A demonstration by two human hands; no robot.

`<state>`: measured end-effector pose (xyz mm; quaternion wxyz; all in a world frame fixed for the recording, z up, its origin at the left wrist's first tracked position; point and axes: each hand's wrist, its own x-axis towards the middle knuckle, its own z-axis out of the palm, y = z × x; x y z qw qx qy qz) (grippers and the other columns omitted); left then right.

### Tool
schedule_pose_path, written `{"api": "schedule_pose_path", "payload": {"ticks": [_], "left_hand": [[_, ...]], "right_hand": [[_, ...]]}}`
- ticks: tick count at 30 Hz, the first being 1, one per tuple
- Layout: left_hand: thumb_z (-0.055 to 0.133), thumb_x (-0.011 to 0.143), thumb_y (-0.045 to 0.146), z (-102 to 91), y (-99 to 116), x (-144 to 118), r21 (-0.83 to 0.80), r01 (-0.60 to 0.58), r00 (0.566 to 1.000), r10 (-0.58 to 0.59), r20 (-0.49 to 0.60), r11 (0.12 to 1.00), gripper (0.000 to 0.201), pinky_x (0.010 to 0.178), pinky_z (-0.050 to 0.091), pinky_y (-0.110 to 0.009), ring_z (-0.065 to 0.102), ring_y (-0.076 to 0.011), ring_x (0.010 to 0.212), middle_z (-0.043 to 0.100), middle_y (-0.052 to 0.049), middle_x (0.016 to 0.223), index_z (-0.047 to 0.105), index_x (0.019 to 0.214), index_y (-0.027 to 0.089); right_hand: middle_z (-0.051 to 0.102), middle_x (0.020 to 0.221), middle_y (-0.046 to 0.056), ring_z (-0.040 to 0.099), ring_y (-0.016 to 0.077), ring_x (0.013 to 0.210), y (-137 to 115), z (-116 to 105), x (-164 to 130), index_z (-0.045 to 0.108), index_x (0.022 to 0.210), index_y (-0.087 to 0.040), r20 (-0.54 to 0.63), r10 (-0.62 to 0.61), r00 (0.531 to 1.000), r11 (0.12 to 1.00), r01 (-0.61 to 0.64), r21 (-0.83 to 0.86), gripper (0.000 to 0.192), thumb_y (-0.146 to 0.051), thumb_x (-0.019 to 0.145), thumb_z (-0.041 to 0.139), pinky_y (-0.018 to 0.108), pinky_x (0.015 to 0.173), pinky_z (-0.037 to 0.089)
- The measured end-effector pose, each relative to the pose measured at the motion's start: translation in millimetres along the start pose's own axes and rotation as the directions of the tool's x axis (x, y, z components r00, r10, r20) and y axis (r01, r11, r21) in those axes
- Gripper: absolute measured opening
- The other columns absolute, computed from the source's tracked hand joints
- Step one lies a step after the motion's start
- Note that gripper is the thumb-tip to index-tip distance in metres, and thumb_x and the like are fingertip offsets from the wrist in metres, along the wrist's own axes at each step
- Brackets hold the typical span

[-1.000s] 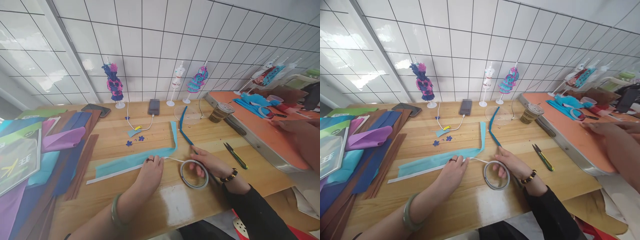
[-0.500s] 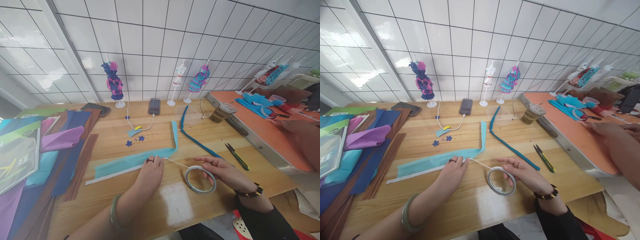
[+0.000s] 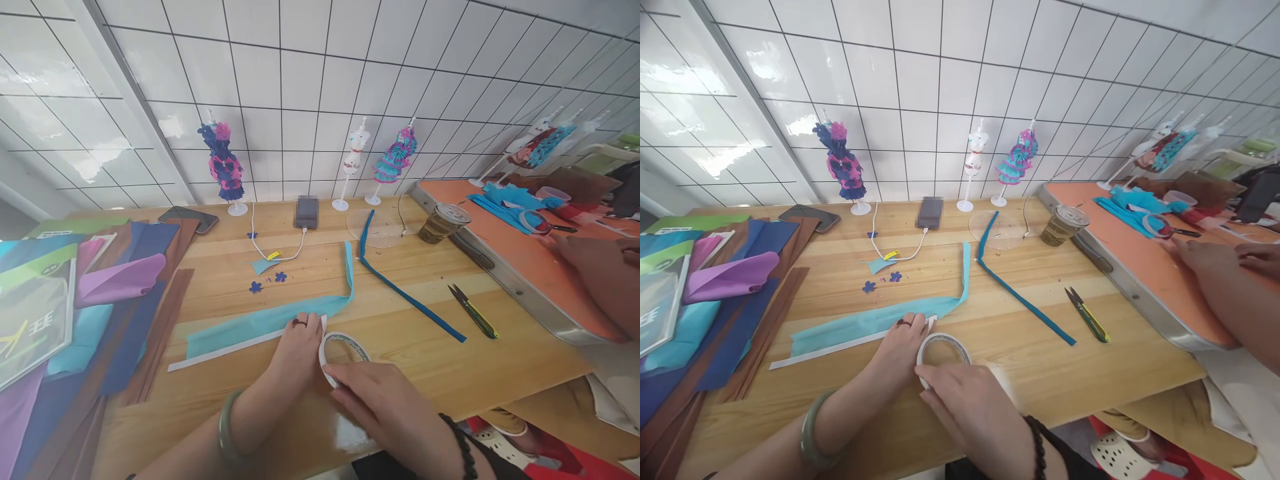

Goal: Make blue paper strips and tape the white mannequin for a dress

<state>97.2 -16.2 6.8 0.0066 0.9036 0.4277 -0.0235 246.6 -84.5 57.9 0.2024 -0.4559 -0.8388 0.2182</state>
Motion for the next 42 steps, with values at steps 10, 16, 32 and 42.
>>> {"api": "schedule_pose_path", "payload": {"ticks": [10, 16, 32, 42], "left_hand": [[0.047, 0.078, 0.019, 1.9, 1, -1, -0.022, -0.003, 1.0, 0.003, -0.001, 1.0, 0.033, 0.064, 0.041, -0.031, 0.048, -0.0209, 0.081, 0.049, -0.008, 0.086, 0.047, 0.111, 0.012], [0.046, 0.077, 0.012, -4.1, 1, -2, 0.023, -0.007, 1.0, 0.006, 0.029, 1.0, 0.037, 0.063, 0.041, -0.032, 0.049, -0.022, 0.082, 0.05, -0.009, 0.089, 0.045, 0.114, 0.013], [0.042, 0.083, 0.013, 1.3, 0, -3, 0.039, -0.009, 1.0, 0.009, -0.007, 0.999, 0.034, 0.064, 0.04, -0.032, 0.049, -0.0216, 0.081, 0.049, -0.008, 0.088, 0.044, 0.117, 0.013], [0.051, 0.076, 0.018, 4.7, 0, -2, 0.031, -0.006, 1.0, 0.005, 0.007, 1.0, 0.044, 0.065, 0.039, -0.033, 0.047, -0.0219, 0.082, 0.048, -0.009, 0.089, 0.042, 0.118, 0.013]], "right_hand": [[0.067, 0.083, 0.007, 0.061, 0.0171, 0.072, 10, 31, -7, 0.045, 0.118, -0.016, -0.187, -0.105, 0.977, 0.993, 0.093, -0.069, 0.033, -0.022, 0.086, 0.046, 0.03, 0.065, 0.049], [0.064, 0.09, 0.008, 0.06, 0.0172, 0.08, 58, -2, 9, 0.05, 0.116, -0.018, -0.312, 0.132, 0.941, 0.958, -0.203, -0.204, 0.032, -0.014, 0.088, 0.035, 0.03, 0.072, 0.048], [0.055, 0.108, 0.015, 0.051, 0.0237, 0.1, 109, 7, 63, 0.054, 0.11, -0.013, -0.33, 0.373, 0.867, 0.849, -0.462, -0.255, 0.037, -0.033, 0.09, 0.03, 0.037, 0.087, 0.041], [0.052, 0.117, 0.015, 0.046, 0.0245, 0.11, 134, 4, 27, 0.049, 0.121, -0.015, -0.397, 0.447, 0.801, 0.891, -0.436, 0.124, 0.048, -0.047, 0.087, 0.035, 0.043, 0.097, 0.034]]}}
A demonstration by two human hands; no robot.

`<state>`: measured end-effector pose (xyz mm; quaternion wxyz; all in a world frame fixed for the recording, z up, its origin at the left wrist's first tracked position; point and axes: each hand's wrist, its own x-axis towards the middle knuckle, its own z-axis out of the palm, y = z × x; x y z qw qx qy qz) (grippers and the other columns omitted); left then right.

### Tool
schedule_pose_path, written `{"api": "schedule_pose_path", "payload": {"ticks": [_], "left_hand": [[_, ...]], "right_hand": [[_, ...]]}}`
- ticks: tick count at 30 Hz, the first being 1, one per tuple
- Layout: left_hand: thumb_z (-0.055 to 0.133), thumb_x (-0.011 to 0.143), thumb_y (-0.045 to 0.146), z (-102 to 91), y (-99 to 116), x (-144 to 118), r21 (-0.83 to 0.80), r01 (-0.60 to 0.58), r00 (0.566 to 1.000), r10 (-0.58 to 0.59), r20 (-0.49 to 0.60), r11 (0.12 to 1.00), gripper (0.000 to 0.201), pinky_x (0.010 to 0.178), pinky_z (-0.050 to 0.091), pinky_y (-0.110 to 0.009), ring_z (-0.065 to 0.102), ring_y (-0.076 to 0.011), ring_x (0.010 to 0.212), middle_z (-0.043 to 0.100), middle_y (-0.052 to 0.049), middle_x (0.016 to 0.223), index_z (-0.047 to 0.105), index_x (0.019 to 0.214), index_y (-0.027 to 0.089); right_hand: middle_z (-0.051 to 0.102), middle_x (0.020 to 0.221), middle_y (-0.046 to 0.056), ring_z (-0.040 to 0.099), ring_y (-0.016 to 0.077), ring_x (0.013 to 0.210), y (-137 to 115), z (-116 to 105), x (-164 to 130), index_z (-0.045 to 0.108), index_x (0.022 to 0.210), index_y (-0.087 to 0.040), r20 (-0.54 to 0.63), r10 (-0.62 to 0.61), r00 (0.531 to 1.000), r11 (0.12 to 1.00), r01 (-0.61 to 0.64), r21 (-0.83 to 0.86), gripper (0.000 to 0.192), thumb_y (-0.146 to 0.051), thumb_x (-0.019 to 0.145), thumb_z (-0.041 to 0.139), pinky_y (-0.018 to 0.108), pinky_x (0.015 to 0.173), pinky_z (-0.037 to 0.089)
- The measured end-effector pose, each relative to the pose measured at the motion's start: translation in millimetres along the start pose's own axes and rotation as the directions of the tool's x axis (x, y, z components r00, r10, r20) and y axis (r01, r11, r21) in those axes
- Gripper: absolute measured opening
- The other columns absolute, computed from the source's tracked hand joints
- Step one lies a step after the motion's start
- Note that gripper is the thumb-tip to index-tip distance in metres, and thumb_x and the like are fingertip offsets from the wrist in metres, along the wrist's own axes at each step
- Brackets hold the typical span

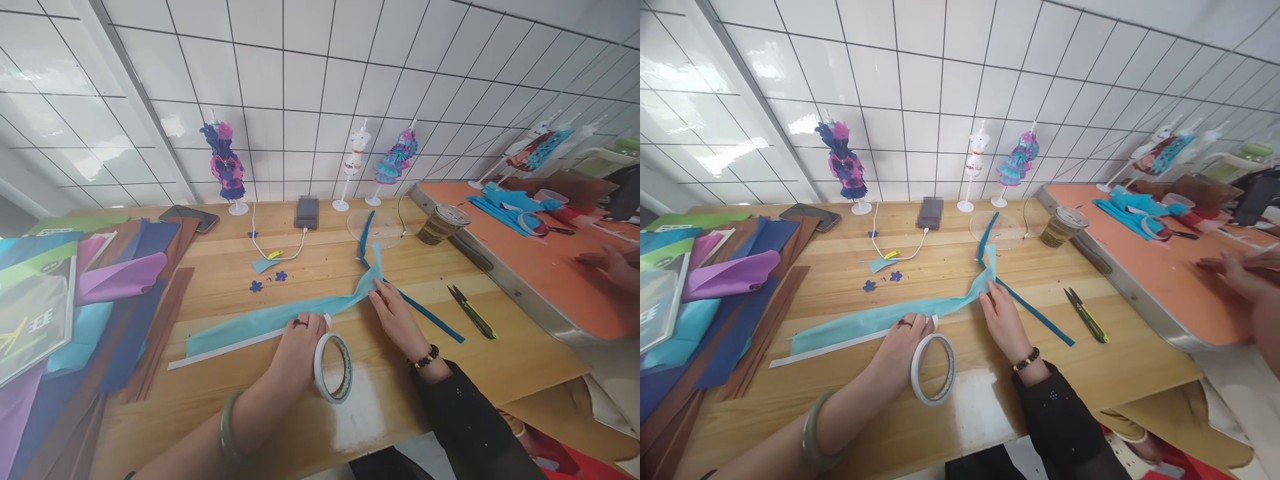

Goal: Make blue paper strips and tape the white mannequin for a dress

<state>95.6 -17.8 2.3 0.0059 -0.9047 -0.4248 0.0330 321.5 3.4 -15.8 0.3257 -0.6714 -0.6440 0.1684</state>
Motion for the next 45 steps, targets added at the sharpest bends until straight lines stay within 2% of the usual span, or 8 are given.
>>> {"api": "schedule_pose_path", "payload": {"ticks": [7, 11, 18, 23, 28, 32, 35, 45], "left_hand": [[0.049, 0.075, 0.016, -3.3, 0, 0, 0.009, -0.003, 1.0, 0.002, 0.026, 1.0, 0.043, 0.065, 0.039, -0.034, 0.048, -0.0231, 0.083, 0.049, -0.009, 0.09, 0.043, 0.118, 0.012], [0.053, 0.074, 0.016, -2.8, 0, 1, 0.011, -0.005, 1.0, 0.005, 0.03, 1.0, 0.047, 0.065, 0.039, -0.034, 0.048, -0.023, 0.083, 0.049, -0.009, 0.09, 0.042, 0.119, 0.012], [0.052, 0.073, 0.016, -2.8, 0, 1, 0.021, -0.011, 0.999, 0.01, 0.041, 1.0, 0.049, 0.063, 0.039, -0.032, 0.049, -0.0218, 0.081, 0.049, -0.009, 0.089, 0.042, 0.121, 0.011], [0.05, 0.074, 0.015, -2.9, 0, 1, 0.023, -0.024, 0.999, 0.023, 0.042, 0.999, 0.05, 0.065, 0.04, -0.032, 0.049, -0.0217, 0.081, 0.05, -0.009, 0.09, 0.039, 0.123, 0.01], [0.048, 0.074, 0.013, -5.1, 0, 1, 0.044, -0.024, 0.998, 0.021, 0.066, 0.999, 0.052, 0.065, 0.04, -0.031, 0.049, -0.0212, 0.081, 0.051, -0.008, 0.09, 0.039, 0.125, 0.011], [0.042, 0.076, 0.01, -7.3, 1, 2, 0.045, -0.014, 0.997, 0.01, 0.08, 0.999, 0.047, 0.065, 0.041, -0.031, 0.049, -0.0209, 0.081, 0.051, -0.009, 0.09, 0.041, 0.123, 0.012], [0.041, 0.076, 0.008, -8.0, 1, 1, 0.031, -0.012, 0.996, 0.01, 0.093, 0.999, 0.047, 0.066, 0.041, -0.032, 0.049, -0.021, 0.082, 0.051, -0.009, 0.092, 0.041, 0.124, 0.011], [0.044, 0.074, 0.011, -8.3, 1, 3, -0.001, -0.02, 0.995, 0.02, 0.099, 1.0, 0.05, 0.067, 0.043, -0.035, 0.049, -0.0243, 0.085, 0.05, -0.011, 0.093, 0.04, 0.124, 0.009]], "right_hand": [[0.056, 0.099, 0.014, 0.052, 0.024, 0.094, 15, -15, 3, 0.05, 0.12, -0.012, -0.021, 0.069, 0.997, 0.996, -0.07, -0.053, 0.053, -0.05, 0.086, 0.035, 0.04, 0.087, 0.041], [0.056, 0.096, 0.014, 0.052, 0.025, 0.094, 27, -20, -4, 0.052, 0.118, -0.011, -0.06, 0.062, 0.996, 0.992, -0.068, -0.105, 0.053, -0.049, 0.085, 0.036, 0.041, 0.087, 0.041], [0.055, 0.117, 0.014, 0.048, 0.0249, 0.112, 54, -31, -5, 0.051, 0.122, -0.013, -0.089, 0.063, 0.994, 0.991, -0.073, -0.109, 0.052, -0.047, 0.085, 0.038, 0.042, 0.098, 0.034], [0.051, 0.128, 0.011, 0.046, 0.0236, 0.117, 68, -36, 8, 0.045, 0.128, -0.016, -0.153, 0.085, 0.985, 0.996, -0.085, 0.005, 0.054, -0.047, 0.083, 0.042, 0.043, 0.101, 0.033], [0.063, 0.11, 0.011, 0.058, 0.0241, 0.101, 81, -39, 22, 0.057, 0.114, -0.018, -0.28, 0.153, 0.948, 0.982, -0.114, 0.149, 0.045, -0.046, 0.081, 0.046, 0.043, 0.092, 0.044], [0.066, 0.095, 0.01, 0.064, 0.0207, 0.08, 92, -39, 29, 0.056, 0.114, -0.015, -0.278, 0.157, 0.948, 0.98, -0.115, 0.163, 0.047, -0.041, 0.076, 0.054, 0.037, 0.075, 0.052], [0.065, 0.094, 0.009, 0.063, 0.0177, 0.07, 99, -39, 32, 0.054, 0.116, -0.015, -0.272, 0.147, 0.951, 0.983, -0.11, 0.146, 0.048, -0.037, 0.073, 0.057, 0.034, 0.067, 0.054], [0.062, 0.09, 0.008, 0.057, 0.0196, 0.074, 110, -36, 32, 0.057, 0.111, -0.017, -0.295, 0.021, 0.955, 0.999, -0.033, -0.038, 0.039, -0.03, 0.075, 0.053, 0.042, 0.075, 0.049]]}}
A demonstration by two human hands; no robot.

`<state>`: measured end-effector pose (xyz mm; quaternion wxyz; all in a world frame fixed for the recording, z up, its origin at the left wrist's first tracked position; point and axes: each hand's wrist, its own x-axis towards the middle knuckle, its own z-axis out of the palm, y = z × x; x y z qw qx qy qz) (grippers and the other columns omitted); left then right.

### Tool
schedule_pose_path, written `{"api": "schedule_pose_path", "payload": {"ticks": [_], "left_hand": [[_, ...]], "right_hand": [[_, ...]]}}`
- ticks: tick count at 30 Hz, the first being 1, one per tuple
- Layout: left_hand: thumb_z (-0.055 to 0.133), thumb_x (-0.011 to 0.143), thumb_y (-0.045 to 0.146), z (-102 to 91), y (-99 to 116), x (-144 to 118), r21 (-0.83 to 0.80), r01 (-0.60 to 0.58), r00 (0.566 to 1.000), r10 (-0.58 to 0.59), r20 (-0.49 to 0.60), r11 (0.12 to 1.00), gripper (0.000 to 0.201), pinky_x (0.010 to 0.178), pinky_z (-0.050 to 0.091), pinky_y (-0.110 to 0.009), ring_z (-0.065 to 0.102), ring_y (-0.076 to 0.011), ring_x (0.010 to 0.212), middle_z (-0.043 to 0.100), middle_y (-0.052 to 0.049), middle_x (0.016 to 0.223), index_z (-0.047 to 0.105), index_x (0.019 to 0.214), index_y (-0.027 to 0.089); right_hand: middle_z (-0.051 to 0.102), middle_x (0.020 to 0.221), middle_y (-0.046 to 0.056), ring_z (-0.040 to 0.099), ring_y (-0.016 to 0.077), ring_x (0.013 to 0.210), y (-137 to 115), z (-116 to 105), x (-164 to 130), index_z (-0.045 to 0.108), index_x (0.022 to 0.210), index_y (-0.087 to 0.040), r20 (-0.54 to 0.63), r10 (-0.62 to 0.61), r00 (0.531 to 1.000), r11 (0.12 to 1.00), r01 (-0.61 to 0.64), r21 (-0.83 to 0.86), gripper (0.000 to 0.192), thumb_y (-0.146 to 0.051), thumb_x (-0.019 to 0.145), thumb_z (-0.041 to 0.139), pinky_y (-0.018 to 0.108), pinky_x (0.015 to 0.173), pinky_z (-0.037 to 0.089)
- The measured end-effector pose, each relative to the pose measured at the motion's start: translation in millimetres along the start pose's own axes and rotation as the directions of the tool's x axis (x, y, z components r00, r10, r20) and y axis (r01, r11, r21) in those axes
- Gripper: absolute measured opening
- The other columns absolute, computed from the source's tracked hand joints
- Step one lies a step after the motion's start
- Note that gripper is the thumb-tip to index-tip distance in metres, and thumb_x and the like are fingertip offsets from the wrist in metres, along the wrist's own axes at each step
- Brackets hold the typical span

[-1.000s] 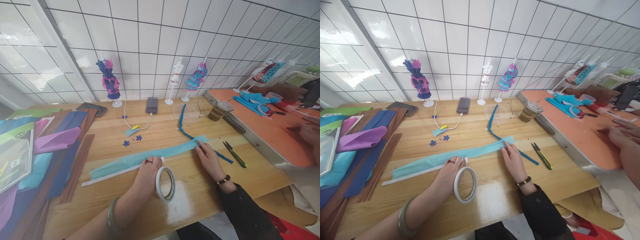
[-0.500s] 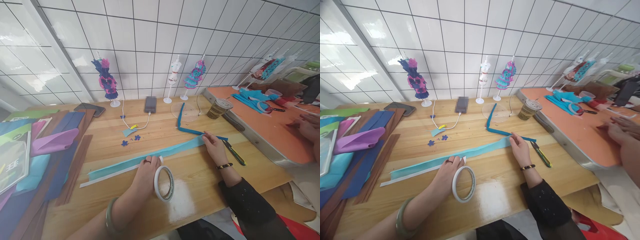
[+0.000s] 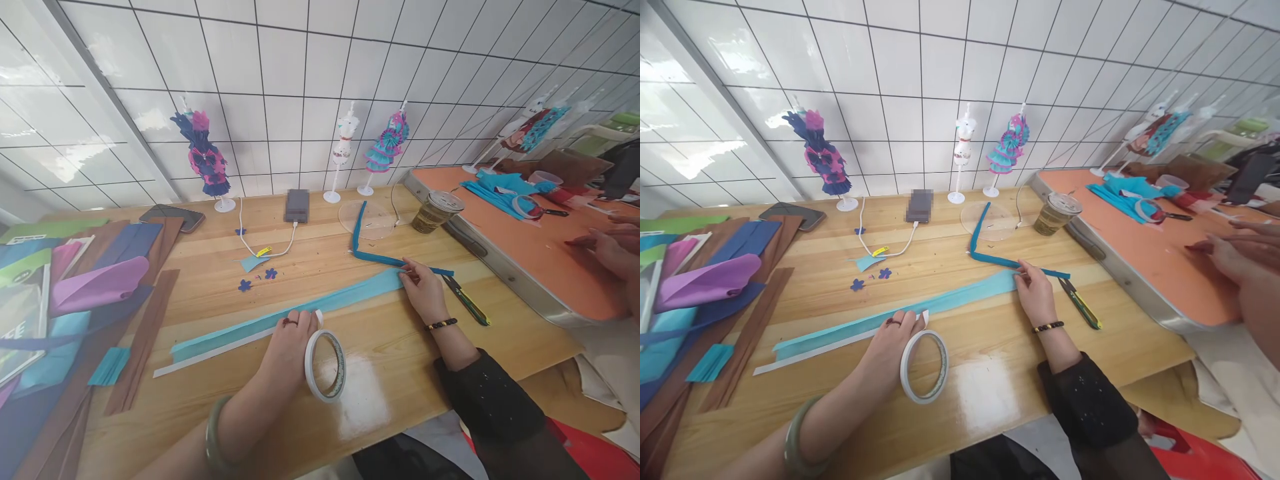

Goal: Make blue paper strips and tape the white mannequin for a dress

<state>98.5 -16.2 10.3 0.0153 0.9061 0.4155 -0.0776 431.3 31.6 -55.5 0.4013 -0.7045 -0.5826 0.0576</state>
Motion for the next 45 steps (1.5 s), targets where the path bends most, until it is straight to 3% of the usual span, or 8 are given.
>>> {"api": "schedule_pose_path", "payload": {"ticks": [5, 10, 12, 14, 17, 25, 32, 45], "left_hand": [[0.044, 0.075, 0.01, 0.4, 0, 0, 0.001, 0.007, 1.0, -0.007, 0.01, 1.0, 0.052, 0.068, 0.043, -0.035, 0.049, -0.0239, 0.085, 0.05, -0.011, 0.094, 0.038, 0.127, 0.009], [0.045, 0.075, 0.01, 2.2, -1, -1, -0.012, -0.002, 1.0, 0.001, -0.016, 1.0, 0.049, 0.068, 0.044, -0.034, 0.049, -0.0228, 0.083, 0.05, -0.01, 0.092, 0.04, 0.124, 0.009], [0.044, 0.077, 0.01, 1.4, 0, -1, -0.025, 0.001, 0.999, -0.002, -0.037, 1.0, 0.044, 0.068, 0.043, -0.034, 0.049, -0.0222, 0.082, 0.05, -0.01, 0.092, 0.042, 0.121, 0.01], [0.042, 0.079, 0.011, 0.4, 1, -1, -0.043, 0.014, 0.998, -0.016, -0.061, 0.999, 0.038, 0.068, 0.043, -0.034, 0.05, -0.0223, 0.083, 0.05, -0.01, 0.091, 0.045, 0.118, 0.011], [0.042, 0.082, 0.014, 1.5, 2, -1, -0.059, 0.034, 0.996, -0.039, -0.085, 0.998, 0.032, 0.067, 0.043, -0.034, 0.05, -0.0219, 0.084, 0.05, -0.009, 0.091, 0.046, 0.114, 0.012], [0.042, 0.081, 0.011, 13.4, 2, 0, -0.008, 0.023, 0.988, -0.024, -0.154, 1.0, 0.034, 0.065, 0.041, -0.033, 0.049, -0.0221, 0.084, 0.049, -0.009, 0.087, 0.049, 0.114, 0.013], [0.037, 0.078, 0.007, 13.1, 1, -1, 0.103, -0.009, 0.99, 0.024, -0.137, 0.995, 0.049, 0.06, 0.041, -0.034, 0.049, -0.0243, 0.08, 0.05, -0.012, 0.086, 0.04, 0.127, 0.005], [0.041, 0.077, 0.01, 12.1, 0, 0, 0.134, -0.03, 0.992, 0.046, -0.116, 0.99, 0.05, 0.06, 0.041, -0.033, 0.05, -0.0242, 0.08, 0.049, -0.013, 0.085, 0.04, 0.127, 0.004]], "right_hand": [[0.056, 0.101, 0.013, 0.054, 0.0223, 0.085, -21, -5, -4, 0.057, 0.11, -0.015, -0.07, -0.075, 0.995, 0.995, 0.069, -0.075, 0.036, -0.027, 0.076, 0.053, 0.045, 0.083, 0.045], [0.058, 0.091, 0.009, 0.053, 0.0212, 0.089, -98, -17, -45, 0.055, 0.096, -0.019, -0.067, -0.349, 0.935, 0.937, 0.349, -0.005, 0.017, -0.024, 0.08, 0.053, 0.04, 0.081, 0.043], [0.059, 0.083, 0.006, 0.053, 0.0185, 0.081, -132, -19, -71, 0.054, 0.088, -0.02, 0.136, -0.474, 0.87, 0.879, 0.459, 0.128, 0.007, -0.022, 0.082, 0.051, 0.036, 0.074, 0.044], [0.06, 0.082, 0.006, 0.052, 0.0186, 0.08, -158, -17, -96, 0.055, 0.086, -0.019, 0.364, -0.587, 0.723, 0.809, 0.542, 0.228, 0.013, -0.03, 0.08, 0.056, 0.037, 0.074, 0.041], [0.061, 0.084, 0.007, 0.05, 0.0219, 0.085, -176, -8, -121, 0.055, 0.094, -0.017, 0.446, -0.641, 0.625, 0.758, 0.606, 0.241, 0.033, -0.044, 0.076, 0.059, 0.039, 0.076, 0.038], [0.054, 0.067, 0.002, 0.049, 0.0153, 0.072, -175, -20, -107, 0.053, 0.076, -0.018, 0.529, -0.549, 0.647, 0.83, 0.495, 0.257, 0.015, -0.026, 0.086, 0.046, 0.031, 0.07, 0.039], [0.056, 0.071, 0.002, 0.051, 0.0144, 0.066, -155, -49, -65, 0.055, 0.081, -0.02, 0.508, -0.35, 0.787, 0.931, 0.235, 0.279, 0.016, -0.03, 0.087, 0.045, 0.027, 0.061, 0.042], [0.057, 0.069, 0.002, 0.052, 0.0147, 0.063, -120, -51, -22, 0.058, 0.079, -0.02, 0.434, -0.338, 0.835, 0.94, 0.319, 0.12, 0.02, -0.035, 0.086, 0.046, 0.027, 0.06, 0.042]]}}
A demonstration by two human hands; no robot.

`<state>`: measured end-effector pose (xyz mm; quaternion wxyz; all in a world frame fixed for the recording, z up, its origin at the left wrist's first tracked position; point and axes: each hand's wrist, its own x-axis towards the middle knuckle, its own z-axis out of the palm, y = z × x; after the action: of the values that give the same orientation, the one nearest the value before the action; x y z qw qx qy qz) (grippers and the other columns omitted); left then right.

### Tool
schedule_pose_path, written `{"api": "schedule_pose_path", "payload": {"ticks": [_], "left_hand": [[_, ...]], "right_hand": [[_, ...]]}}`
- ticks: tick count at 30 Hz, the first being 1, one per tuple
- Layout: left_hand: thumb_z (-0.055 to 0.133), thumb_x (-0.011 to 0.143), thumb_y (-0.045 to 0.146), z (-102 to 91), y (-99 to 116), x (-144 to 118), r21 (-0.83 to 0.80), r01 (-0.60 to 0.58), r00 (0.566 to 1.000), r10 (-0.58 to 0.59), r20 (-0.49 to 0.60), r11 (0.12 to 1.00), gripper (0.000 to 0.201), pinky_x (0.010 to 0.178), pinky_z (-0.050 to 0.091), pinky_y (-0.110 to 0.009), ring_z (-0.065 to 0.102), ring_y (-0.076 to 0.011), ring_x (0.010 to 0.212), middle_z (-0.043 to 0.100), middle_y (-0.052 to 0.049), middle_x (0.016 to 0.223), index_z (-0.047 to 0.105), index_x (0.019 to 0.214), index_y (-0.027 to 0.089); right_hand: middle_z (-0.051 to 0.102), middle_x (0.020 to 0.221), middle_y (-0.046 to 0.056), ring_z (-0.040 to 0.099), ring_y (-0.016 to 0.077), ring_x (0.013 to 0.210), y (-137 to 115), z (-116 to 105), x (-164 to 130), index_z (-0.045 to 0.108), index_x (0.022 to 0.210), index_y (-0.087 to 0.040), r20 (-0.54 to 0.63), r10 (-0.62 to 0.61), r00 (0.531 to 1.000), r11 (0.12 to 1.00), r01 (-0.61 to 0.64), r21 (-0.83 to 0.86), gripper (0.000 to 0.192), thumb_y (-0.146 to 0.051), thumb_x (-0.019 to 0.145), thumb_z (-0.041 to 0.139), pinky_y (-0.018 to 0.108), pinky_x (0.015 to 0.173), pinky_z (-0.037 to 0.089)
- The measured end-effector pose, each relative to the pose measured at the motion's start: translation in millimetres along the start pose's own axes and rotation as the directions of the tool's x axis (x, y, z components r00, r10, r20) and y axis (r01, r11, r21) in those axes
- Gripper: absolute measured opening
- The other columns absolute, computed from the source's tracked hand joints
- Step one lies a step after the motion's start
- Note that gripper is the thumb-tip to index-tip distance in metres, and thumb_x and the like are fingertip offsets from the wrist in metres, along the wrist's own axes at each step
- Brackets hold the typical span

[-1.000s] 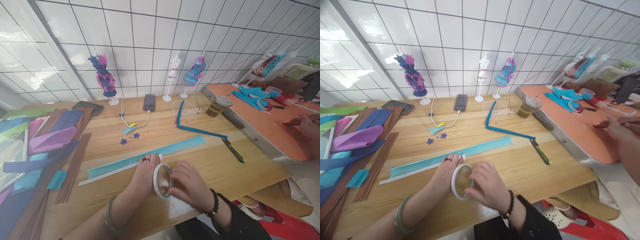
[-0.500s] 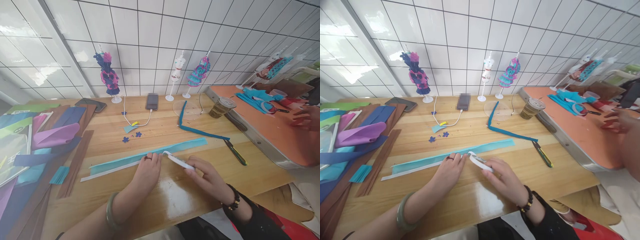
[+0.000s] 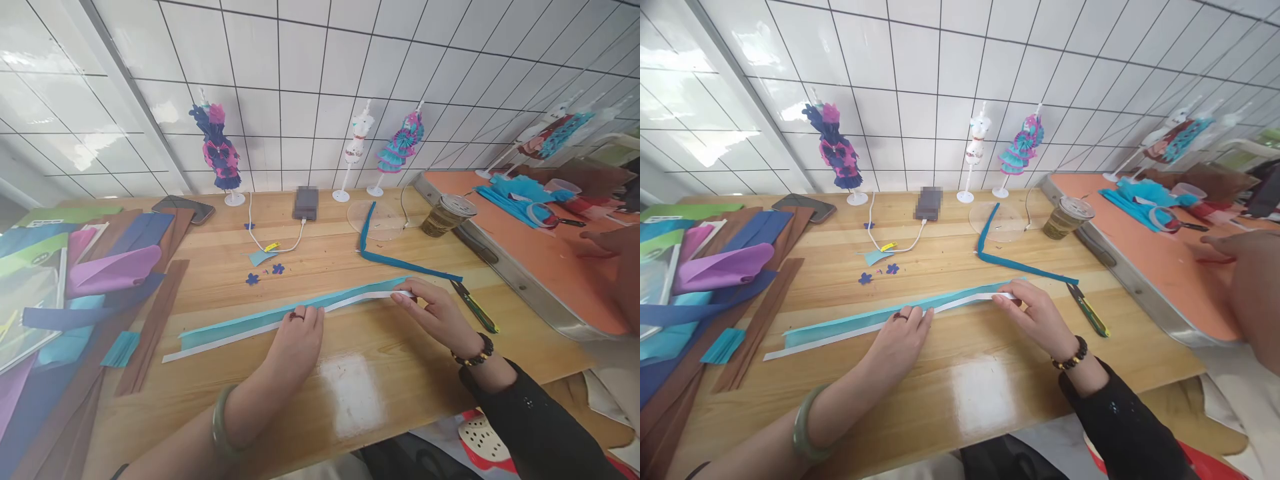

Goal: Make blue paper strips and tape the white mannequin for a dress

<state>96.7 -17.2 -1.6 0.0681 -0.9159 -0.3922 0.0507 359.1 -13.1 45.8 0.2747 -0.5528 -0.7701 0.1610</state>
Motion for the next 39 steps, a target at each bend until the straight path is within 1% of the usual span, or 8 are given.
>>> {"api": "schedule_pose_path", "payload": {"ticks": [7, 14, 23, 28, 32, 35, 37, 39], "left_hand": [[0.042, 0.077, 0.01, -0.6, -1, 0, -0.026, 0.001, 1.0, -0.001, -0.006, 1.0, 0.049, 0.06, 0.041, -0.033, 0.05, -0.0238, 0.08, 0.05, -0.012, 0.085, 0.041, 0.126, 0.006], [0.042, 0.077, 0.01, -3.0, -7, 2, -0.095, -0.035, 0.999, 0.034, -0.015, 0.995, 0.05, 0.064, 0.039, -0.034, 0.05, -0.0243, 0.084, 0.052, -0.013, 0.089, 0.04, 0.126, 0.01], [0.041, 0.076, 0.01, -2.0, -11, 5, -0.064, -0.085, 0.996, 0.084, -0.028, 0.994, 0.052, 0.06, 0.04, -0.033, 0.051, -0.0229, 0.076, 0.052, -0.012, 0.085, 0.039, 0.128, 0.01], [0.04, 0.076, 0.007, -10.3, -16, 12, -0.08, -0.111, 0.993, 0.114, 0.025, 0.991, 0.051, 0.061, 0.04, -0.031, 0.054, -0.0209, 0.072, 0.054, -0.01, 0.079, 0.04, 0.127, 0.011], [0.036, 0.079, 0.007, -14.5, -24, 25, -0.135, -0.106, 0.99, 0.117, 0.08, 0.985, 0.05, 0.056, 0.039, -0.028, 0.056, -0.0178, 0.064, 0.057, -0.007, 0.076, 0.037, 0.128, 0.017], [0.032, 0.083, 0.009, -15.4, -27, 43, -0.223, -0.086, 0.985, 0.117, 0.128, 0.971, 0.043, 0.052, 0.037, -0.027, 0.057, -0.0178, 0.062, 0.059, -0.005, 0.074, 0.04, 0.123, 0.02], [0.031, 0.083, 0.01, -17.1, -25, 58, -0.276, -0.078, 0.987, 0.113, 0.114, 0.958, 0.039, 0.054, 0.038, -0.027, 0.058, -0.0181, 0.067, 0.06, -0.005, 0.079, 0.042, 0.119, 0.021], [0.032, 0.084, 0.011, -19.4, -21, 76, -0.31, -0.089, 0.993, 0.107, 0.041, 0.946, 0.037, 0.061, 0.041, -0.028, 0.057, -0.0186, 0.076, 0.059, -0.006, 0.087, 0.043, 0.118, 0.02]], "right_hand": [[0.057, 0.067, 0.003, 0.051, 0.0146, 0.061, 1, -12, 5, 0.059, 0.078, -0.02, 0.015, -0.03, 0.999, 0.994, 0.032, -0.103, 0.021, -0.034, 0.086, 0.046, 0.027, 0.055, 0.041], [0.059, 0.068, 0.003, 0.054, 0.016, 0.063, 6, -15, 4, 0.061, 0.08, -0.022, 0.029, -0.052, 0.998, 0.989, 0.056, -0.136, 0.021, -0.037, 0.085, 0.046, 0.028, 0.056, 0.042], [0.057, 0.066, 0.003, 0.053, 0.0159, 0.066, 0, -22, 3, 0.062, 0.083, -0.021, 0.035, -0.1, 0.994, 0.971, 0.106, -0.213, 0.02, -0.035, 0.085, 0.048, 0.028, 0.061, 0.041], [0.058, 0.066, 0.003, 0.054, 0.0162, 0.065, 4, -24, 3, 0.062, 0.082, -0.022, 0.019, -0.144, 0.989, 0.958, 0.145, -0.246, 0.022, -0.036, 0.086, 0.046, 0.029, 0.062, 0.041], [0.059, 0.066, 0.003, 0.053, 0.0163, 0.065, 9, -25, 2, 0.063, 0.084, -0.021, 0.011, -0.167, 0.986, 0.952, 0.164, -0.258, 0.021, -0.035, 0.085, 0.048, 0.03, 0.062, 0.041], [0.061, 0.069, 0.004, 0.054, 0.0168, 0.067, 9, -25, -2, 0.063, 0.087, -0.021, 0.001, -0.195, 0.981, 0.943, 0.188, -0.274, 0.018, -0.033, 0.085, 0.05, 0.031, 0.065, 0.041], [0.062, 0.073, 0.005, 0.054, 0.0171, 0.069, 8, -25, -6, 0.063, 0.089, -0.02, 0.006, -0.222, 0.975, 0.933, 0.214, -0.29, 0.017, -0.03, 0.084, 0.051, 0.032, 0.067, 0.041], [0.063, 0.074, 0.005, 0.054, 0.0175, 0.072, 6, -25, -10, 0.063, 0.092, -0.02, 0.021, -0.251, 0.968, 0.923, 0.245, -0.296, 0.016, -0.028, 0.083, 0.052, 0.032, 0.068, 0.04]]}}
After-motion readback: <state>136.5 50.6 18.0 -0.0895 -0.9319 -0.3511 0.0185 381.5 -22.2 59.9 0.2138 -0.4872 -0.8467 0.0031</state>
